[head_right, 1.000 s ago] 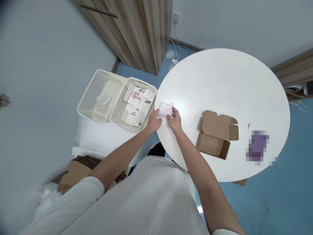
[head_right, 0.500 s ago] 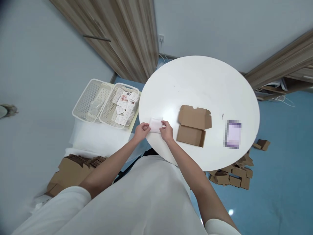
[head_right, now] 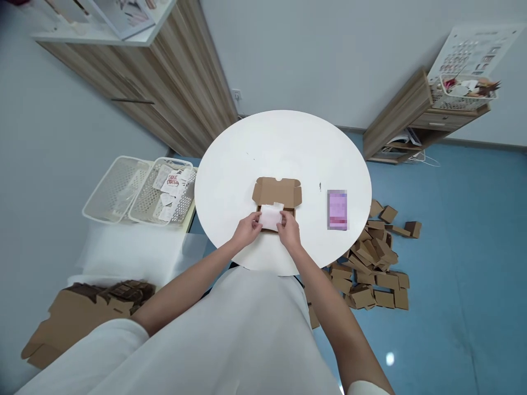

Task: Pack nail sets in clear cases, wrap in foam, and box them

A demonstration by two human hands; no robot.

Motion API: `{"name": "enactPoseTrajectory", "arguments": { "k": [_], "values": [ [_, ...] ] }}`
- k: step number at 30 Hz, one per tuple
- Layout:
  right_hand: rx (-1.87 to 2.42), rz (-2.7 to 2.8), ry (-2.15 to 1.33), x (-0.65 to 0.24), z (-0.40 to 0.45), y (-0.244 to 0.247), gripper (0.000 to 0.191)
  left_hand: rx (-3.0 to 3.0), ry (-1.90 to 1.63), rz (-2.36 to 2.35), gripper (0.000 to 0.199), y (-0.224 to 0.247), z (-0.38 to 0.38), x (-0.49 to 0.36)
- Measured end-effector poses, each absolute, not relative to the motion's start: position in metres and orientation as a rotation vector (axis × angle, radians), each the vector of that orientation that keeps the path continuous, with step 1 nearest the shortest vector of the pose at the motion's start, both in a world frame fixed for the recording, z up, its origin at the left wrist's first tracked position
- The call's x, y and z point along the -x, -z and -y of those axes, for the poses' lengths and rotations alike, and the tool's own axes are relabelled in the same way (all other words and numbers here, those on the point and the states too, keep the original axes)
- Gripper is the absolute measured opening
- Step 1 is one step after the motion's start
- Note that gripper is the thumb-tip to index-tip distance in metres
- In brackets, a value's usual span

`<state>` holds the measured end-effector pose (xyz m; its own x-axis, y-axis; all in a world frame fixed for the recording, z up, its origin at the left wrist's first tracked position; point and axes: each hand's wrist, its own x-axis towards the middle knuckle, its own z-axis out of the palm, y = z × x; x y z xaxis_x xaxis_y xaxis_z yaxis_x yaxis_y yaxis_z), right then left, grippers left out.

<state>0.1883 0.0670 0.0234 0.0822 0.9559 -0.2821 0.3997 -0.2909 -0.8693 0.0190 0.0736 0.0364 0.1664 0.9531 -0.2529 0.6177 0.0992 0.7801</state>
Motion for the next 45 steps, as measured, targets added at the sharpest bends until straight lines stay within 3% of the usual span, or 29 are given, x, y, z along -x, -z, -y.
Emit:
{"name": "enactPoseTrajectory", "arguments": {
  "k": [9, 14, 20, 25, 32, 37, 45],
  "values": [
    [1.896, 1.602, -1.146, -0.199, -0.069, -0.004, 0.053, -1.895, 0.025, -1.574, 0.047, -0.028, -0.075, -0.042],
    [1.907, 1.749, -1.131, -0.195, -0.072, -0.002, 0.059, -1.989, 0.144, -1.618, 0.053, -0.029, -0.074, -0.050],
    [1.758, 1.791, -1.066, -0.198, -0.064, -0.012, 0.053, -1.947, -0.113, -1.643, 0.041, -0.031, -0.066, -0.040],
    [1.733, 1.490, -1.013, -0.228, -0.076, -0.025, 0.053, -1.686, -0.477, -1.725, 0.053, -0.031, -0.091, -0.009],
    [1.761, 0.696, -1.533, -0.260, -0.130, -0.015, 0.064, -0.774, -0.575, -1.488, 0.075, -0.028, -0.146, 0.007],
    [1.689, 0.805, -1.671, -0.243, -0.148, -0.017, 0.070, -0.759, -0.571, -1.407, 0.080, -0.031, -0.150, -0.001],
    [1.657, 1.117, -1.500, -0.240, -0.126, -0.027, 0.067, -0.921, -0.672, -1.403, 0.077, -0.036, -0.130, 0.008]
  ]
}}
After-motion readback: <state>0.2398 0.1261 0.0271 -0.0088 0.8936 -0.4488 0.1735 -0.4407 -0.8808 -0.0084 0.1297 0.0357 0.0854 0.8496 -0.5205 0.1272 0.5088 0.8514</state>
